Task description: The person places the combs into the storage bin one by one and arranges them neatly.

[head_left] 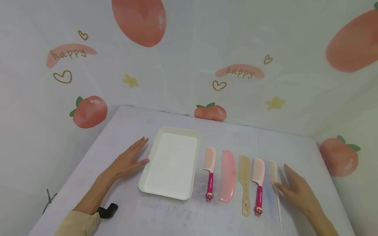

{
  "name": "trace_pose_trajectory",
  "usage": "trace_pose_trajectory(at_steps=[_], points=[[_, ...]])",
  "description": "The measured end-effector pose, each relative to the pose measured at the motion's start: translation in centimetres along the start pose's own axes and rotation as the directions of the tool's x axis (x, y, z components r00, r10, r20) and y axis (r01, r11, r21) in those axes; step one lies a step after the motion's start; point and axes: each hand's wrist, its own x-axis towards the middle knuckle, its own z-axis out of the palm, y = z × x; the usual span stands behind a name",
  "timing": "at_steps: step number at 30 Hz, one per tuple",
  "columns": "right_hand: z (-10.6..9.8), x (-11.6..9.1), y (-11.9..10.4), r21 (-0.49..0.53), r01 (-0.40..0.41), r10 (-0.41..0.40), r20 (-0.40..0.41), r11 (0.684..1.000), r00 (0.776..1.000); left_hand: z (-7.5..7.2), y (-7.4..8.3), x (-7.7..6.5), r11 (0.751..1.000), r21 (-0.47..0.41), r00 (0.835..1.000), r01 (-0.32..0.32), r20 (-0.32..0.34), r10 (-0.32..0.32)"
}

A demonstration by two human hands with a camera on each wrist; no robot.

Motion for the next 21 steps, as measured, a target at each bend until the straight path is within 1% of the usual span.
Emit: trace_pose_trajectory(at_steps=[3,6,8,10,13,15,18,21], points=[[0.0,0.0,-0.3,-0.010,-0.013,0.013,-0.009,1.000,1.000,0.0,0.3,0.2,0.998,-0.056,1.000,0.014,0.025,-0.013],[0.0,-0.2,-0.5,-0.001,-0.025,0.025,-0.019,1.000,0.999,0.0,0.6,0.4,0.991,-0.134,0.999,0.004,0.040,0.001],[0.1,-0.3,-0.6,0.018,-0.025,0.025,-0.019,1.000,1.000,-0.1,0.7,0.5,0.977,-0.211,0.999,-0.006,0.049,0.017],[0.3,-0.3,-0.6,0.029,-0.025,0.026,-0.022,0.999,0.999,-0.1,0.7,0.7,0.959,-0.284,0.998,-0.019,0.057,0.036],[0.5,-0.3,-0.8,0.054,-0.021,0.023,-0.034,0.998,0.999,-0.1,0.7,0.8,0.936,-0.351,0.996,-0.041,0.059,0.066],[0.7,-0.2,-1.0,0.068,-0.032,0.034,-0.034,0.997,0.999,0.0,0.7,0.9,0.927,-0.370,0.995,-0.059,0.053,0.085],[0.7,-0.1,-1.3,0.084,-0.058,0.060,-0.028,0.995,0.998,0.0,0.7,1.0,0.922,-0.382,0.995,-0.067,0.047,0.092],[0.9,0.2,-1.4,0.090,-0.104,0.106,-0.021,0.991,0.994,0.1,0.7,1.0,0.918,-0.394,0.996,-0.051,0.046,0.074]])
